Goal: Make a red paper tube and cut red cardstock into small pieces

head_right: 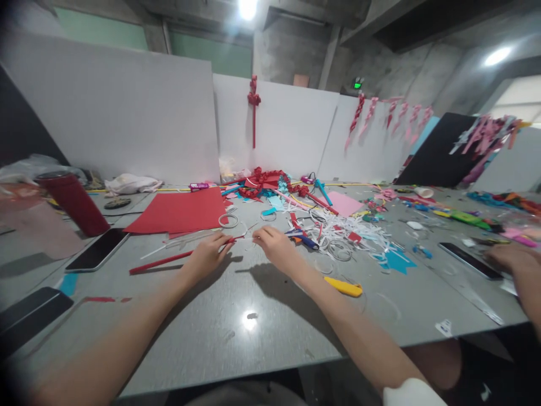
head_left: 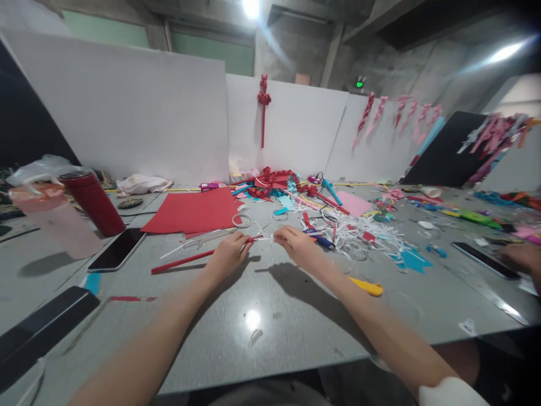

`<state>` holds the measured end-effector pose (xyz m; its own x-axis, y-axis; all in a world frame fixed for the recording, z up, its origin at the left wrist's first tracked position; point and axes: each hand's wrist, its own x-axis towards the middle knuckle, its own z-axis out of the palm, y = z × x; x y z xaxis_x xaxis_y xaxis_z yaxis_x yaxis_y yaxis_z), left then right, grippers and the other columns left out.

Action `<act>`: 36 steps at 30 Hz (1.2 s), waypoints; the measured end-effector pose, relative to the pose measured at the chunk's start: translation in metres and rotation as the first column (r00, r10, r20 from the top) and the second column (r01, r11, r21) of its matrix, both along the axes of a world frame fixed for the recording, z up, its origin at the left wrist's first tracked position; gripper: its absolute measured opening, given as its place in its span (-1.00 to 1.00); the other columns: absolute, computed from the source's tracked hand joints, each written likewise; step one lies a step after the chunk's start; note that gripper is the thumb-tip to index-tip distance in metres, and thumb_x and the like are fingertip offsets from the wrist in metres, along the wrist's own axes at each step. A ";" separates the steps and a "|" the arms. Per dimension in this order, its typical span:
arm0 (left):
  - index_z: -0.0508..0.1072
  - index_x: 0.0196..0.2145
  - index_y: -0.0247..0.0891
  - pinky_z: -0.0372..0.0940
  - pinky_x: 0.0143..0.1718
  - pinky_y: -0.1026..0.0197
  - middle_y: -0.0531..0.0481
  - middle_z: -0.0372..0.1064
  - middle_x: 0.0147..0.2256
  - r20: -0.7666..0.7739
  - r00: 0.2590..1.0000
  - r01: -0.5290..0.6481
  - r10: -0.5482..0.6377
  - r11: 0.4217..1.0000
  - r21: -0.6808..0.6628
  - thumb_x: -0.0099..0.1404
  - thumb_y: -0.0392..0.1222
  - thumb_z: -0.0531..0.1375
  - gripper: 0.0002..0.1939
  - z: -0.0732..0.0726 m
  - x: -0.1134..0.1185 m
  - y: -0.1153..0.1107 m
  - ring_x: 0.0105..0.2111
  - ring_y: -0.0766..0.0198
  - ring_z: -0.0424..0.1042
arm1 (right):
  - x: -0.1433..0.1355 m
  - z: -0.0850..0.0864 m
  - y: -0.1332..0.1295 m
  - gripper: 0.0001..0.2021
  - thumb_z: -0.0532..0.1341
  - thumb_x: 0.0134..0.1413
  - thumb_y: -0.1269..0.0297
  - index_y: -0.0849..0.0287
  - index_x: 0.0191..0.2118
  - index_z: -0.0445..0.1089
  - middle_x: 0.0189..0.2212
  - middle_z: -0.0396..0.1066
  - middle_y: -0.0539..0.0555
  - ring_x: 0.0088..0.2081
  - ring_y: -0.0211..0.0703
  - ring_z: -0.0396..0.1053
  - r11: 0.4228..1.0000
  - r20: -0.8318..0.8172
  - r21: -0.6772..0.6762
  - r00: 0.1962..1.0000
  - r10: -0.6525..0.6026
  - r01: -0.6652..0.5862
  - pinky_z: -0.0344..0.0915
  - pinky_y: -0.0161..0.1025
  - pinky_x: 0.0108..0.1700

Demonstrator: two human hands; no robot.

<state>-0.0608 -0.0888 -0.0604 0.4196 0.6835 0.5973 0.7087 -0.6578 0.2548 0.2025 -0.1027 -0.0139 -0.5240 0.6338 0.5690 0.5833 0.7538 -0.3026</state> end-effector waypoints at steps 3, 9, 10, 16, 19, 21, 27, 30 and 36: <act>0.52 0.01 -0.25 0.38 -0.10 0.11 -0.16 0.50 -0.13 -0.022 0.999 0.043 -0.043 0.999 -0.003 0.57 -0.16 0.06 -0.74 0.003 0.006 -0.007 -0.14 0.12 0.51 | 0.003 -0.010 0.001 -0.83 0.10 0.48 0.32 0.17 -0.05 0.44 -0.13 0.49 0.20 -0.07 -0.02 0.43 0.973 0.126 0.228 0.989 -0.074 0.044 0.34 -0.09 0.02; 0.50 0.01 -0.28 0.38 -0.14 0.11 -0.17 0.49 -0.14 -0.078 0.996 0.043 -0.044 0.999 -0.015 0.57 -0.17 0.05 -0.73 0.001 0.016 -0.014 -0.17 0.11 0.51 | 0.007 -0.018 -0.005 -0.84 0.13 0.43 0.42 0.18 -0.05 0.46 -0.13 0.48 0.19 -0.08 0.01 0.40 0.928 0.240 0.362 0.953 -0.186 0.089 0.35 -0.09 -0.01; 0.50 0.00 -0.29 0.38 -0.16 0.12 -0.17 0.48 -0.15 -0.087 0.995 0.038 -0.039 0.999 -0.018 0.57 -0.17 0.05 -0.73 0.000 0.017 -0.015 -0.19 0.12 0.51 | 0.007 -0.018 -0.006 -0.83 0.13 0.42 0.45 0.18 -0.04 0.46 -0.12 0.48 0.19 -0.09 0.01 0.40 0.923 0.261 0.375 0.945 -0.195 0.087 0.34 -0.08 -0.01; 0.51 -0.01 -0.28 0.35 -0.19 0.13 -0.14 0.46 -0.21 -0.094 0.995 0.030 -0.033 0.999 -0.029 0.59 -0.14 0.03 -0.71 -0.004 0.022 -0.018 -0.22 0.13 0.49 | 0.003 -0.020 -0.009 -0.82 0.12 0.41 0.49 0.20 -0.05 0.46 -0.11 0.45 0.21 -0.09 0.01 0.38 0.931 0.295 0.360 0.940 -0.172 0.057 0.36 -0.10 -0.03; 0.50 0.00 -0.27 0.35 -0.17 0.14 -0.14 0.45 -0.19 -0.062 0.997 0.052 -0.055 0.998 -0.043 0.59 -0.12 0.03 -0.71 -0.003 0.023 -0.019 -0.20 0.13 0.49 | 0.005 -0.025 -0.004 -0.86 0.14 0.41 0.45 0.20 -0.08 0.46 -0.13 0.44 0.21 -0.10 0.00 0.38 0.937 0.265 0.346 0.954 -0.136 0.038 0.38 -0.11 -0.04; 0.50 0.02 -0.26 0.35 -0.15 0.13 -0.15 0.45 -0.18 -0.049 0.995 0.080 -0.083 0.995 -0.057 0.59 -0.12 0.02 -0.70 -0.002 0.023 -0.020 -0.19 0.13 0.48 | 0.008 -0.027 -0.001 -0.87 0.15 0.41 0.44 0.19 -0.07 0.45 -0.13 0.44 0.20 -0.10 -0.01 0.39 0.941 0.244 0.337 0.964 -0.108 0.020 0.39 -0.10 -0.03; 0.49 0.00 -0.24 0.33 -0.16 0.14 -0.13 0.42 -0.18 -0.046 0.994 0.097 -0.102 0.990 -0.105 0.60 -0.14 -0.02 -0.69 -0.002 0.025 -0.023 -0.21 0.15 0.46 | 0.012 -0.026 -0.001 -0.85 0.14 0.44 0.37 0.18 -0.01 0.44 -0.11 0.45 0.21 -0.06 0.00 0.41 0.949 0.213 0.315 0.976 -0.051 -0.019 0.41 -0.06 0.00; 0.48 0.01 -0.24 0.32 -0.16 0.15 -0.13 0.42 -0.17 -0.032 0.995 0.092 -0.096 0.989 -0.112 0.60 -0.12 -0.02 -0.69 -0.004 0.026 -0.024 -0.22 0.16 0.46 | 0.011 -0.025 -0.004 -0.84 0.12 0.46 0.36 0.20 -0.01 0.43 -0.11 0.46 0.22 -0.07 0.01 0.41 0.947 0.231 0.320 0.970 -0.069 -0.009 0.41 -0.05 -0.01; 0.49 0.03 -0.23 0.32 -0.16 0.15 -0.12 0.41 -0.19 -0.012 0.995 0.101 -0.102 0.989 -0.105 0.61 -0.09 -0.04 -0.66 -0.010 0.029 -0.023 -0.22 0.18 0.45 | 0.009 -0.026 -0.005 -0.86 0.12 0.45 0.39 0.22 -0.05 0.42 -0.12 0.45 0.22 -0.08 0.03 0.40 0.948 0.249 0.320 0.966 -0.075 -0.009 0.41 -0.04 -0.02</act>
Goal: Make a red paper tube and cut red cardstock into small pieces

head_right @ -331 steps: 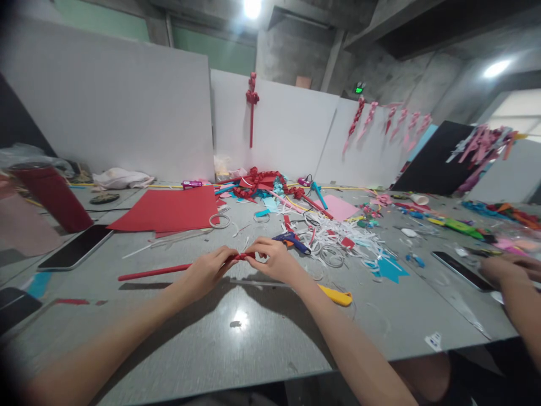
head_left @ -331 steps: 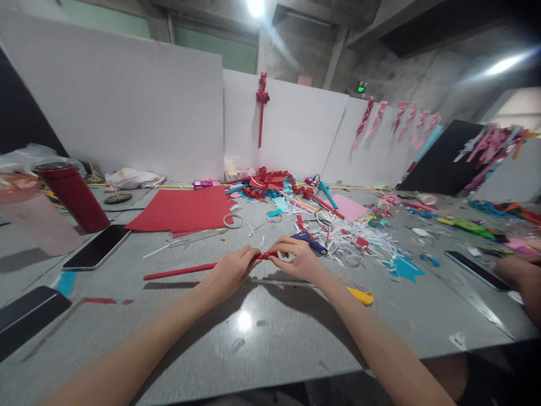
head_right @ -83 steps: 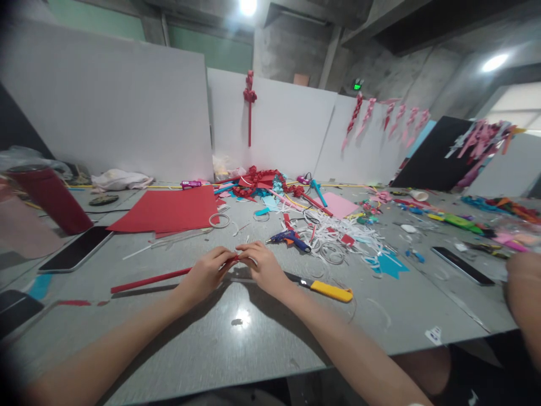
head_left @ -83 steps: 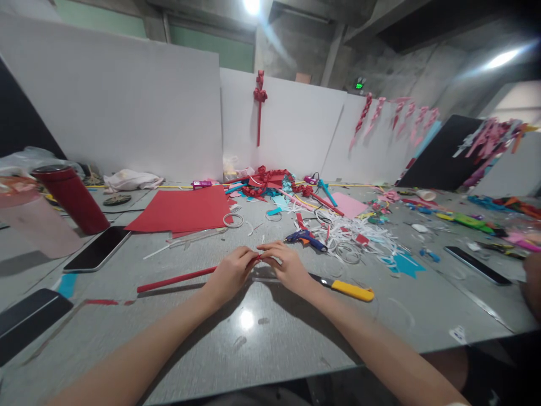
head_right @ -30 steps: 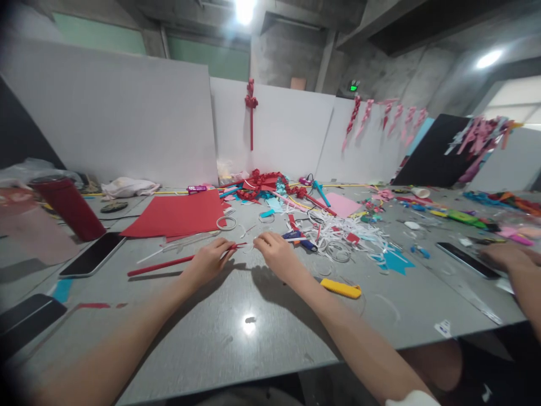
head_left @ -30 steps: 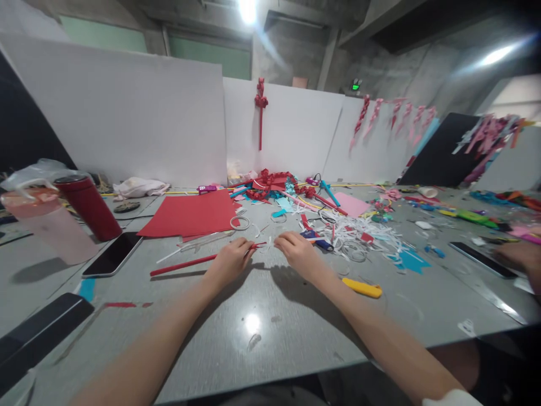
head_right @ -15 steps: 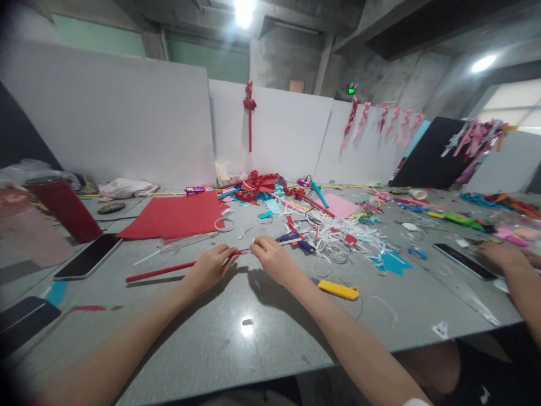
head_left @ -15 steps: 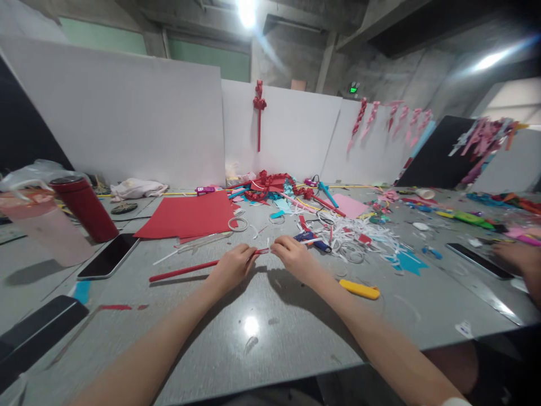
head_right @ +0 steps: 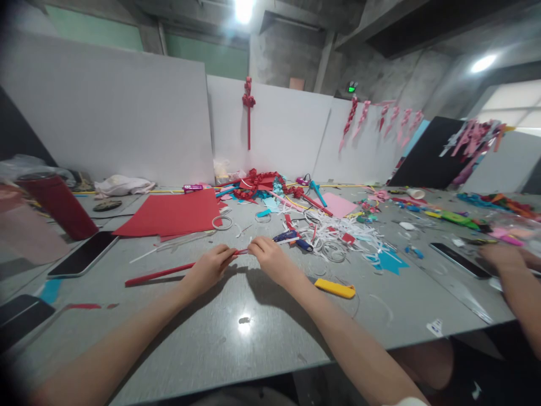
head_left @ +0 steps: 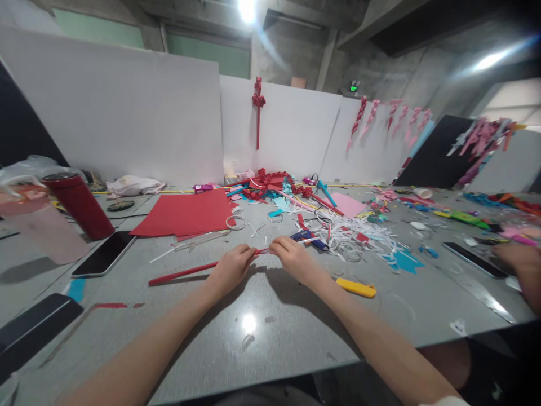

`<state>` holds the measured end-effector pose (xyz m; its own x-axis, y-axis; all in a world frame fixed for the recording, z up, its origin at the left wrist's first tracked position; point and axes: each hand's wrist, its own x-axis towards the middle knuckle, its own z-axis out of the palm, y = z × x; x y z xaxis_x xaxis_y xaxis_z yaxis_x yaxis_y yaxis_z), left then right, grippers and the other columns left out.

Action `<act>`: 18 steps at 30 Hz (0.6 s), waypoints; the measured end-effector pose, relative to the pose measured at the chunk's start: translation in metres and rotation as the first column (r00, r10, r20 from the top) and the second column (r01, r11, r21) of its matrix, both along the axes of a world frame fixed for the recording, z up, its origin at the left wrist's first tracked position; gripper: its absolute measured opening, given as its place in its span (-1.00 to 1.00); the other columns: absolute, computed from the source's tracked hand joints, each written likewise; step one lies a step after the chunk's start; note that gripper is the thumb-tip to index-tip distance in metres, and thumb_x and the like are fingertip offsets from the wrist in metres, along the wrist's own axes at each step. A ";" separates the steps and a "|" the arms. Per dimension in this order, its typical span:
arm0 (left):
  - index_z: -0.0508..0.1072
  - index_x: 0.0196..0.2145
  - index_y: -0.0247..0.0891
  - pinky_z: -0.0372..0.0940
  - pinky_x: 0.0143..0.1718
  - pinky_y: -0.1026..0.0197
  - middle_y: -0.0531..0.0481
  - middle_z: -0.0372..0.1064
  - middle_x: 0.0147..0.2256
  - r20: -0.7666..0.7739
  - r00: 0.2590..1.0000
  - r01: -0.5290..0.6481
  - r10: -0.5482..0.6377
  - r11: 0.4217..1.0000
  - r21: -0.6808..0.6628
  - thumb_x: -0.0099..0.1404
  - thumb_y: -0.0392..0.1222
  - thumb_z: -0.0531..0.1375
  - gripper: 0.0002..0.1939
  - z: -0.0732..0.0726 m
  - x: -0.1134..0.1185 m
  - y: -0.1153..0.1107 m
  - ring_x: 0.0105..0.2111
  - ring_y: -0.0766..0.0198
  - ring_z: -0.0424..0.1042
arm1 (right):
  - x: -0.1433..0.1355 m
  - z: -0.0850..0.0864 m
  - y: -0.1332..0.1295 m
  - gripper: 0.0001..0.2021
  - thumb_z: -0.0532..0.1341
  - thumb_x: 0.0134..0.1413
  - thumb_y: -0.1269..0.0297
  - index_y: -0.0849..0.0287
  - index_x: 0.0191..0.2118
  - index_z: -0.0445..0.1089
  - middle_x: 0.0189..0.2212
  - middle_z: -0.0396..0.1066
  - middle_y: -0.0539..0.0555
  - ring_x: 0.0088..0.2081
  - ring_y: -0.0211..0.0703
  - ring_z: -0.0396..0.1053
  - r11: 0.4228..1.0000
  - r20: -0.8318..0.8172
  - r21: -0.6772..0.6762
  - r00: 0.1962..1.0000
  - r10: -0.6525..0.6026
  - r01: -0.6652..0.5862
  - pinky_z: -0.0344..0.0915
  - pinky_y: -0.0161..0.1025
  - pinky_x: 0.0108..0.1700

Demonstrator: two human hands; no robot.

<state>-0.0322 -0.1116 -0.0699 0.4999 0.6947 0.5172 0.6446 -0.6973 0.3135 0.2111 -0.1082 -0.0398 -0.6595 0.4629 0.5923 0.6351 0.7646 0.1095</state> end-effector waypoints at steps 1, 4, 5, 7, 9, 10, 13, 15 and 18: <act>0.49 0.01 -0.23 0.31 -0.17 0.15 -0.11 0.40 -0.20 -0.006 1.000 0.002 -0.002 1.000 0.001 0.61 -0.09 -0.04 -0.66 0.000 0.000 0.000 -0.23 0.18 0.44 | 0.000 0.000 -0.001 -0.86 0.12 0.44 0.40 0.22 -0.05 0.42 -0.11 0.45 0.22 -0.07 0.03 0.39 1.000 -0.009 -0.005 1.000 0.005 -0.005 0.40 -0.04 -0.02; 0.50 -0.02 -0.24 0.31 -0.19 0.16 -0.10 0.40 -0.21 -0.034 0.999 0.015 -0.015 1.000 0.006 0.61 -0.10 -0.05 -0.65 0.001 0.000 0.000 -0.26 0.20 0.42 | -0.002 -0.001 -0.002 -0.85 0.10 0.44 0.45 0.22 -0.05 0.41 -0.10 0.45 0.22 -0.04 0.03 0.38 0.999 -0.031 -0.030 0.999 0.015 -0.016 0.39 -0.03 0.01; 0.50 -0.02 -0.24 0.31 -0.19 0.16 -0.10 0.40 -0.21 -0.042 0.999 0.018 -0.017 1.000 0.007 0.61 -0.10 -0.05 -0.65 0.001 0.000 0.000 -0.26 0.20 0.42 | -0.003 -0.002 -0.003 -0.85 0.09 0.44 0.45 0.22 -0.05 0.41 -0.09 0.45 0.22 -0.03 0.03 0.38 0.999 -0.038 -0.037 0.999 0.016 -0.018 0.39 -0.03 0.02; 0.51 -0.03 -0.24 0.31 -0.20 0.16 -0.10 0.40 -0.22 -0.048 0.999 0.012 -0.012 1.000 0.009 0.61 -0.11 -0.04 -0.65 0.001 0.000 0.000 -0.27 0.21 0.42 | -0.004 -0.003 -0.003 -0.85 0.09 0.45 0.44 0.21 -0.05 0.40 -0.10 0.44 0.22 -0.04 0.03 0.38 0.999 -0.045 -0.045 0.999 0.017 -0.019 0.39 -0.03 0.01; 0.52 -0.04 -0.25 0.31 -0.20 0.17 -0.11 0.40 -0.22 -0.046 0.999 0.002 -0.001 1.000 0.010 0.61 -0.10 -0.04 -0.65 0.001 0.000 -0.001 -0.27 0.21 0.42 | -0.004 -0.003 -0.002 -0.86 0.10 0.45 0.43 0.20 -0.05 0.41 -0.10 0.45 0.21 -0.05 0.03 0.38 0.999 -0.045 -0.047 0.999 0.016 -0.018 0.39 -0.03 0.00; 0.52 -0.04 -0.25 0.31 -0.21 0.17 -0.11 0.40 -0.22 -0.044 0.999 -0.003 0.003 1.000 0.010 0.61 -0.10 -0.04 -0.64 0.001 0.000 -0.001 -0.27 0.20 0.42 | -0.004 -0.003 -0.002 -0.86 0.11 0.45 0.43 0.19 -0.05 0.41 -0.10 0.45 0.21 -0.05 0.03 0.39 0.999 -0.041 -0.046 0.999 0.012 -0.014 0.39 -0.03 0.00; 0.52 -0.04 -0.25 0.30 -0.23 0.18 -0.11 0.40 -0.23 -0.052 0.998 -0.017 0.017 1.000 0.014 0.61 -0.10 -0.05 -0.64 0.001 0.003 -0.002 -0.28 0.20 0.42 | -0.003 -0.001 -0.003 -0.88 0.13 0.43 0.42 0.20 -0.06 0.42 -0.13 0.46 0.21 -0.07 0.03 0.40 0.999 0.001 -0.045 1.000 -0.025 0.025 0.39 -0.04 -0.03; 0.52 -0.06 -0.25 0.28 -0.25 0.18 -0.11 0.40 -0.24 -0.063 0.998 -0.027 0.028 0.999 0.017 0.61 -0.11 -0.04 -0.65 0.000 0.004 -0.003 -0.30 0.20 0.42 | -0.003 0.000 -0.004 -0.89 0.15 0.42 0.42 0.20 -0.08 0.43 -0.16 0.46 0.20 -0.10 0.02 0.41 0.998 0.046 -0.043 0.997 -0.054 0.056 0.39 -0.06 -0.05; 0.53 -0.09 -0.24 0.27 -0.26 0.20 -0.10 0.40 -0.26 -0.065 0.998 -0.025 0.026 1.000 0.009 0.60 -0.12 -0.02 -0.67 0.001 0.005 -0.004 -0.32 0.21 0.42 | -0.004 0.001 -0.005 -0.89 0.15 0.42 0.42 0.20 -0.10 0.43 -0.17 0.46 0.18 -0.11 0.01 0.41 0.997 0.065 -0.048 0.996 -0.053 0.057 0.38 -0.09 -0.07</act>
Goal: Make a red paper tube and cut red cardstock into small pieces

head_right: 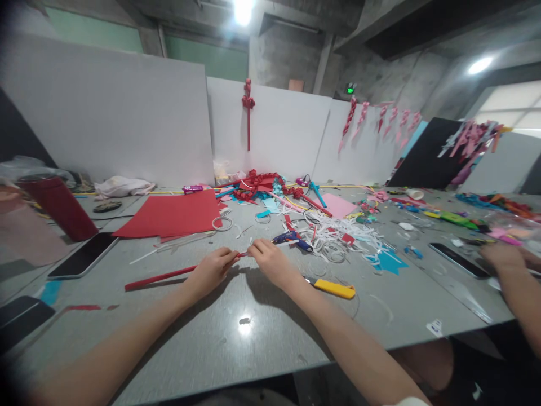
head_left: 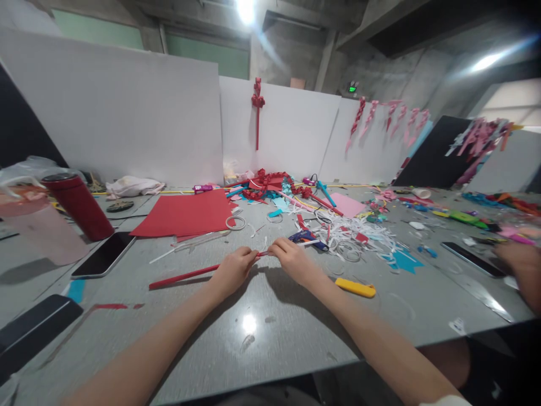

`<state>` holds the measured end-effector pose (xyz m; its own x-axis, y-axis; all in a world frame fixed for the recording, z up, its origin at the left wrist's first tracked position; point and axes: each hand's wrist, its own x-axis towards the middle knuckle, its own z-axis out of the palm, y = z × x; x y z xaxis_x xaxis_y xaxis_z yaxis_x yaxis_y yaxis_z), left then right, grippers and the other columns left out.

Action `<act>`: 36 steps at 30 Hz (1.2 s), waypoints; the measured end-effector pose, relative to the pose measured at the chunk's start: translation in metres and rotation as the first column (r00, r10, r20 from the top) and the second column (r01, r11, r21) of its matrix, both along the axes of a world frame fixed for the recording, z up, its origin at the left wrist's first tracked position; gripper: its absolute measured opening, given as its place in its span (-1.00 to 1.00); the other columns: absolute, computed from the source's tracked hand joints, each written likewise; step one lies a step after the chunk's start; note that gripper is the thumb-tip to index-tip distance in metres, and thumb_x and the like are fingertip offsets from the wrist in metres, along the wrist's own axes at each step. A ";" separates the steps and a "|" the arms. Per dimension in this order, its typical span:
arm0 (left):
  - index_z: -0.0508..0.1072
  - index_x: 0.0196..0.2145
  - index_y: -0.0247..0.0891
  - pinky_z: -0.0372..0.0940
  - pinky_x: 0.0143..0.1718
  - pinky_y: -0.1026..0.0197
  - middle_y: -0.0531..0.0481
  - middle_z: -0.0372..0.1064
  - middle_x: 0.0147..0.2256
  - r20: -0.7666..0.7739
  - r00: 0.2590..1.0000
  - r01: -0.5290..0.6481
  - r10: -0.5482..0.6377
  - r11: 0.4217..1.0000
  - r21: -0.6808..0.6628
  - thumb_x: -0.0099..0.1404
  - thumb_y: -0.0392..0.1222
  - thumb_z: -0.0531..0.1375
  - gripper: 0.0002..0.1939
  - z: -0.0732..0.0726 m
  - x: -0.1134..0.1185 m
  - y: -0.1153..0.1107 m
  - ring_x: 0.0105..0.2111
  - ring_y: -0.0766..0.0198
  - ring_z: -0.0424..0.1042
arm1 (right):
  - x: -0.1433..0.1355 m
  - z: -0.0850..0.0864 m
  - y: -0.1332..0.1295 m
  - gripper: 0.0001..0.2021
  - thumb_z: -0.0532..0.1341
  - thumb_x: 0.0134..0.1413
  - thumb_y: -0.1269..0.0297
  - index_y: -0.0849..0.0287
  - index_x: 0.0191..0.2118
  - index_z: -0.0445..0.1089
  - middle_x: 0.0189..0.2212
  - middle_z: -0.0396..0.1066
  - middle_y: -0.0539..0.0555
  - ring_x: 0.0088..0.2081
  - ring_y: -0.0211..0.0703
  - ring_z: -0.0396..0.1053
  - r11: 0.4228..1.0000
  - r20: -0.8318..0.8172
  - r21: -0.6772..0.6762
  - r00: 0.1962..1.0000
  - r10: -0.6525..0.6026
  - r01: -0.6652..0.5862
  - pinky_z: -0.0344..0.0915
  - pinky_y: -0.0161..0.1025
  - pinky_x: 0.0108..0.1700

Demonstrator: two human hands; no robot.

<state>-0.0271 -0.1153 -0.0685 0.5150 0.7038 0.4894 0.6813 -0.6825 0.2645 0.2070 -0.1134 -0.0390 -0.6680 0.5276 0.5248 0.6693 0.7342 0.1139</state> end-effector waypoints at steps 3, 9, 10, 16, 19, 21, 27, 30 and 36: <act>0.54 -0.10 -0.24 0.27 -0.26 0.20 -0.09 0.40 -0.27 0.003 1.000 0.006 -0.006 1.000 -0.017 0.60 -0.12 -0.01 -0.67 0.002 -0.002 0.001 -0.32 0.20 0.43 | -0.001 0.001 0.002 -0.87 0.14 0.44 0.41 0.20 -0.09 0.44 -0.15 0.48 0.18 -0.09 -0.02 0.41 0.999 -0.033 0.001 0.999 0.038 -0.038 0.37 -0.10 -0.04; 0.53 -0.05 -0.23 0.29 -0.21 0.19 -0.12 0.45 -0.22 0.036 0.999 -0.011 0.012 0.999 -0.036 0.59 -0.13 0.00 -0.69 0.001 -0.006 0.004 -0.25 0.17 0.49 | 0.016 0.004 0.013 -0.77 0.23 0.41 0.16 0.21 -0.01 0.46 -0.17 0.54 0.17 -0.12 0.01 0.46 0.997 -0.001 0.012 0.997 -0.075 0.075 0.33 -0.05 -0.03; 0.53 -0.06 -0.23 0.30 -0.21 0.19 -0.12 0.46 -0.23 0.040 0.999 -0.009 0.011 0.999 -0.036 0.59 -0.13 0.00 -0.69 0.001 -0.006 0.004 -0.24 0.16 0.49 | 0.020 0.004 0.016 -0.80 0.22 0.42 0.18 0.20 -0.07 0.48 -0.22 0.55 0.14 -0.17 -0.03 0.47 0.997 0.026 0.003 0.997 -0.078 0.078 0.32 -0.07 -0.06; 0.52 -0.07 -0.23 0.31 -0.21 0.17 -0.13 0.49 -0.24 0.043 0.999 0.011 -0.010 1.000 -0.016 0.59 -0.13 0.01 -0.70 0.000 -0.003 0.003 -0.25 0.15 0.49 | 0.022 0.002 0.015 -0.78 0.28 0.36 0.11 0.16 -0.12 0.52 -0.25 0.56 0.10 -0.16 -0.07 0.50 0.998 0.044 -0.057 0.999 0.011 -0.008 0.31 -0.14 -0.09; 0.52 -0.03 -0.24 0.33 -0.17 0.16 -0.15 0.50 -0.20 0.088 0.996 0.005 -0.003 1.000 -0.021 0.58 -0.14 0.02 -0.71 0.001 -0.005 0.003 -0.20 0.13 0.51 | 0.018 0.003 0.011 -0.77 0.31 0.34 0.14 0.18 -0.04 0.49 -0.20 0.58 0.14 -0.14 -0.03 0.51 0.998 -0.024 -0.063 1.000 -0.018 0.017 0.34 -0.10 -0.06; 0.53 -0.02 -0.24 0.33 -0.14 0.15 -0.16 0.52 -0.18 0.123 0.992 0.001 0.003 1.000 -0.032 0.58 -0.14 0.04 -0.72 0.001 -0.006 0.004 -0.19 0.13 0.52 | 0.019 0.002 0.012 -0.80 0.29 0.36 0.17 0.19 -0.05 0.47 -0.22 0.58 0.14 -0.19 -0.04 0.51 0.997 -0.099 -0.048 0.993 -0.059 0.055 0.34 -0.10 -0.07; 0.56 -0.02 -0.25 0.32 -0.16 0.16 -0.15 0.53 -0.20 0.181 0.984 0.012 0.000 0.998 -0.066 0.56 -0.16 0.07 -0.73 0.003 -0.008 0.005 -0.22 0.15 0.51 | 0.021 -0.005 0.019 -0.87 0.25 0.39 0.23 0.17 -0.19 0.46 -0.27 0.53 0.10 -0.19 -0.09 0.47 0.999 -0.168 -0.048 0.986 -0.008 0.000 0.34 -0.17 -0.09; 0.56 -0.01 -0.24 0.33 -0.15 0.16 -0.16 0.53 -0.19 0.182 0.983 0.030 -0.019 0.998 -0.056 0.56 -0.16 0.07 -0.73 0.003 -0.009 0.006 -0.21 0.16 0.51 | 0.018 -0.007 0.018 -0.88 0.22 0.40 0.28 0.19 -0.18 0.47 -0.27 0.51 0.11 -0.19 -0.08 0.46 1.000 -0.150 -0.029 0.989 0.000 -0.004 0.35 -0.17 -0.10; 0.56 0.01 -0.23 0.35 -0.12 0.13 -0.17 0.53 -0.16 0.163 0.985 0.065 -0.058 0.997 -0.037 0.57 -0.13 0.06 -0.71 0.002 -0.011 0.008 -0.17 0.13 0.51 | 0.015 -0.006 0.015 -0.89 0.23 0.39 0.32 0.23 -0.17 0.48 -0.27 0.50 0.15 -0.21 -0.04 0.46 0.999 -0.092 -0.026 0.995 -0.035 0.033 0.37 -0.15 -0.13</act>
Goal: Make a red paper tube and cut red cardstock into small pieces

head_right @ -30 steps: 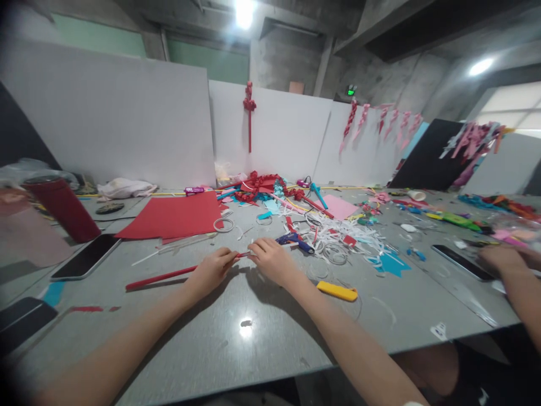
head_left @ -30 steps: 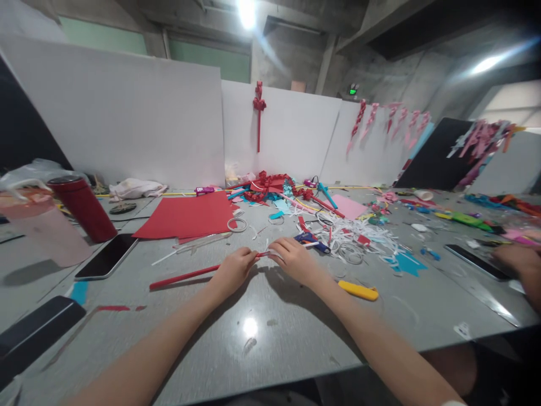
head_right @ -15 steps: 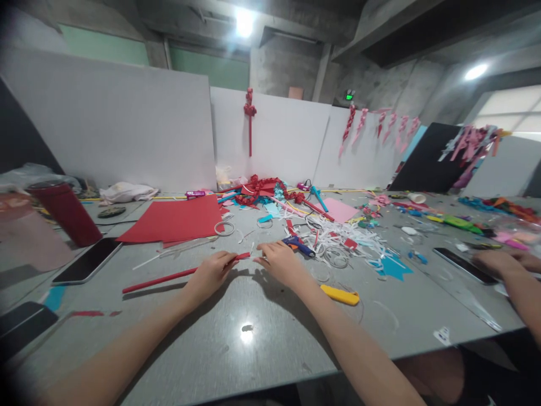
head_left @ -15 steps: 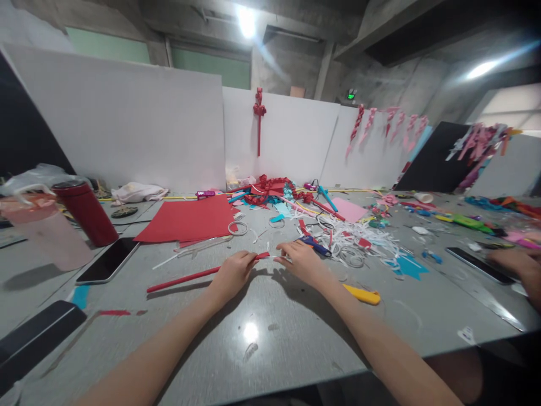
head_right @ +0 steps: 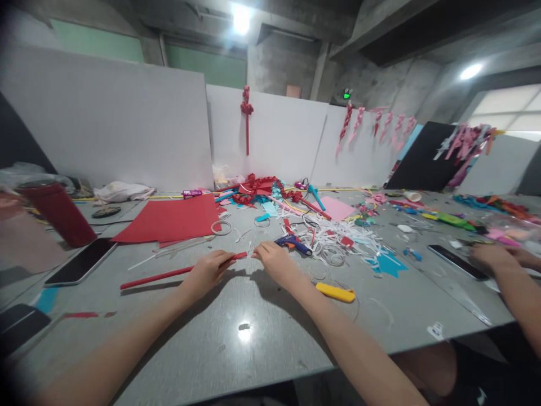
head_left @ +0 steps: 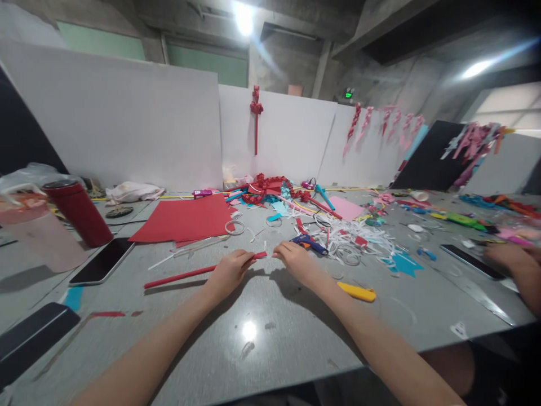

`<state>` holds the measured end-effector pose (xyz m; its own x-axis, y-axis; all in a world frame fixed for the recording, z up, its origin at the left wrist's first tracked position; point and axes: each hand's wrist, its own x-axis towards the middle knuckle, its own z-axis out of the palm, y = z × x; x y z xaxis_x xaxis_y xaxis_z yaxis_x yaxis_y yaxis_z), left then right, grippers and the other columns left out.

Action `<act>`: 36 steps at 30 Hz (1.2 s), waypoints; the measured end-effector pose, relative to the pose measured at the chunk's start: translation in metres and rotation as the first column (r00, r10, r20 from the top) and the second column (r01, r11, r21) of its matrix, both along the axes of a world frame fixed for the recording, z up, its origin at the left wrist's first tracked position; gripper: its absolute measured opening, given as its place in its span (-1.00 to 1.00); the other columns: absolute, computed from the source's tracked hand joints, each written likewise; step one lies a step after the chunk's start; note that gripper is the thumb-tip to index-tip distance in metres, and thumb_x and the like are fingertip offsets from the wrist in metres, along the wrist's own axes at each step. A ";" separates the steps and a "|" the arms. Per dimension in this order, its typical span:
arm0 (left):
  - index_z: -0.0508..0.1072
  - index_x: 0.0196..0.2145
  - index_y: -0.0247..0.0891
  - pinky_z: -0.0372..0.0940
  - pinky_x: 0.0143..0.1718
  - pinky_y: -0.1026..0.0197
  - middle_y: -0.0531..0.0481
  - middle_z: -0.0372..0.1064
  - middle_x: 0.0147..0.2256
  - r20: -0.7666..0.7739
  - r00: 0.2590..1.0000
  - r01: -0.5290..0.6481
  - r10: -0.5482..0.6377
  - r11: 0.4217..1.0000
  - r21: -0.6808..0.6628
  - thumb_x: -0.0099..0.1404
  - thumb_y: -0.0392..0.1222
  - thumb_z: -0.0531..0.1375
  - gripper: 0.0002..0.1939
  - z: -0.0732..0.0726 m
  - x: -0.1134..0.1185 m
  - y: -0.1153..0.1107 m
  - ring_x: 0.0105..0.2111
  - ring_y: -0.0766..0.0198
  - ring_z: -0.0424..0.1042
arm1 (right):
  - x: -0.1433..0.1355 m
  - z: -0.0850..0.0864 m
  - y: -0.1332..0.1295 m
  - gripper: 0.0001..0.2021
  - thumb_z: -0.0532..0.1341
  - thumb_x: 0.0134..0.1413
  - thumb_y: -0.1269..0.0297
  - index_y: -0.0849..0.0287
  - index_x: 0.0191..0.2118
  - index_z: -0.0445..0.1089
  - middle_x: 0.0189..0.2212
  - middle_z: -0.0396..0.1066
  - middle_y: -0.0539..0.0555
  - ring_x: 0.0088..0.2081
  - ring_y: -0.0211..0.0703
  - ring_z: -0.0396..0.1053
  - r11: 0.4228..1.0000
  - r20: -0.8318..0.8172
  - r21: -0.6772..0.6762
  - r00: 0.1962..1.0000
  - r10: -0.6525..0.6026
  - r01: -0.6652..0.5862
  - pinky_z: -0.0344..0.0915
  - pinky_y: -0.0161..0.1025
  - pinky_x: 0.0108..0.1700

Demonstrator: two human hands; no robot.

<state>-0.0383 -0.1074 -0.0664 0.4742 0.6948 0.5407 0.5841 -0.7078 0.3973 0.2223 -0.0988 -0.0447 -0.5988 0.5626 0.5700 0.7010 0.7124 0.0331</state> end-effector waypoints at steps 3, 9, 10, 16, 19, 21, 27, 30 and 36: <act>0.56 0.01 -0.23 0.35 -0.11 0.13 -0.18 0.54 -0.16 -0.007 1.000 0.010 -0.010 1.000 -0.024 0.58 -0.12 0.05 -0.69 0.001 0.000 0.000 -0.16 0.12 0.53 | -0.001 -0.001 0.000 -0.92 0.26 0.37 0.32 0.21 -0.18 0.47 -0.28 0.49 0.13 -0.20 -0.05 0.45 1.000 -0.058 -0.004 0.998 0.030 -0.031 0.37 -0.15 -0.12; 0.56 -0.03 -0.25 0.33 -0.14 0.14 -0.16 0.53 -0.18 -0.006 1.000 0.005 -0.005 0.999 -0.036 0.58 -0.13 0.04 -0.69 0.001 0.001 -0.001 -0.19 0.13 0.52 | -0.006 -0.002 0.000 -0.93 0.24 0.38 0.36 0.21 -0.20 0.44 -0.27 0.48 0.13 -0.18 -0.04 0.41 0.997 -0.064 0.015 0.995 0.076 -0.076 0.36 -0.13 -0.09; 0.56 -0.03 -0.25 0.33 -0.14 0.15 -0.16 0.53 -0.18 0.000 1.000 0.004 -0.004 0.999 -0.033 0.58 -0.14 0.05 -0.70 0.002 0.002 -0.001 -0.18 0.14 0.51 | -0.006 -0.001 0.000 -0.93 0.23 0.38 0.36 0.21 -0.20 0.43 -0.27 0.48 0.13 -0.18 -0.04 0.41 0.997 -0.060 0.019 0.996 0.072 -0.071 0.35 -0.13 -0.10; 0.56 -0.03 -0.25 0.36 -0.11 0.13 -0.14 0.54 -0.17 -0.022 0.999 -0.035 0.034 0.999 -0.040 0.55 -0.16 0.10 -0.75 0.002 0.004 -0.001 -0.18 0.14 0.51 | -0.005 0.000 0.000 -0.88 0.22 0.40 0.28 0.21 -0.16 0.44 -0.25 0.49 0.15 -0.16 -0.02 0.41 0.999 0.014 0.049 1.000 0.021 -0.022 0.35 -0.11 -0.08; 0.55 0.01 -0.26 0.37 -0.01 0.06 -0.17 0.54 -0.09 -0.056 0.997 -0.056 0.056 0.998 0.005 0.51 -0.12 0.17 -0.75 -0.001 0.004 0.002 -0.07 0.07 0.50 | -0.004 -0.002 0.001 -0.90 0.23 0.40 0.31 0.22 -0.12 0.45 -0.21 0.49 0.16 -0.14 -0.03 0.44 1.000 0.045 0.020 0.999 -0.017 0.016 0.35 -0.13 -0.08; 0.53 0.04 -0.29 0.37 0.04 0.01 -0.19 0.55 -0.06 -0.070 0.993 -0.088 0.091 0.995 0.047 0.49 -0.10 0.20 -0.72 -0.004 0.003 0.004 -0.02 0.03 0.48 | -0.001 -0.002 0.002 -0.89 0.22 0.41 0.31 0.22 -0.13 0.46 -0.20 0.49 0.15 -0.14 -0.06 0.45 0.998 0.073 -0.041 0.996 -0.046 0.049 0.34 -0.17 -0.08; 0.52 -0.07 -0.27 0.33 0.06 0.00 -0.15 0.55 -0.11 0.034 0.977 -0.212 0.210 0.965 0.154 0.50 -0.19 0.16 -0.83 -0.007 -0.004 0.012 -0.03 0.03 0.43 | 0.017 0.011 0.004 -0.89 0.23 0.36 0.33 0.20 -0.18 0.50 -0.22 0.52 0.12 -0.18 -0.13 0.47 0.928 0.140 -0.367 0.990 -0.008 0.060 0.27 -0.27 -0.14; 0.50 -0.23 -0.22 0.33 -0.02 0.04 -0.10 0.52 -0.21 0.090 0.964 -0.260 0.249 0.953 0.153 0.49 -0.21 0.17 -0.87 -0.005 -0.009 0.015 -0.11 0.05 0.43 | 0.023 0.019 0.001 -0.89 0.25 0.31 0.32 0.18 -0.20 0.54 -0.25 0.56 0.10 -0.24 -0.14 0.47 0.866 0.174 -0.496 0.984 0.034 0.058 0.22 -0.29 -0.22; 0.49 -0.19 -0.20 0.30 -0.11 0.12 -0.07 0.49 -0.24 0.158 0.959 -0.251 0.236 0.965 0.078 0.53 -0.14 0.11 -0.81 -0.001 -0.012 0.013 -0.19 0.11 0.44 | 0.023 0.027 -0.005 -0.87 0.27 0.25 0.28 0.17 -0.22 0.58 -0.30 0.58 0.09 -0.31 -0.15 0.46 0.821 0.198 -0.566 0.979 0.042 0.080 0.15 -0.30 -0.31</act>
<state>-0.0498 -0.0941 -0.0679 0.2083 0.7205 0.6614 0.6845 -0.5904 0.4276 0.2454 -0.1036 -0.0181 -0.6477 0.7617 0.0194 0.7370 0.6327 -0.2375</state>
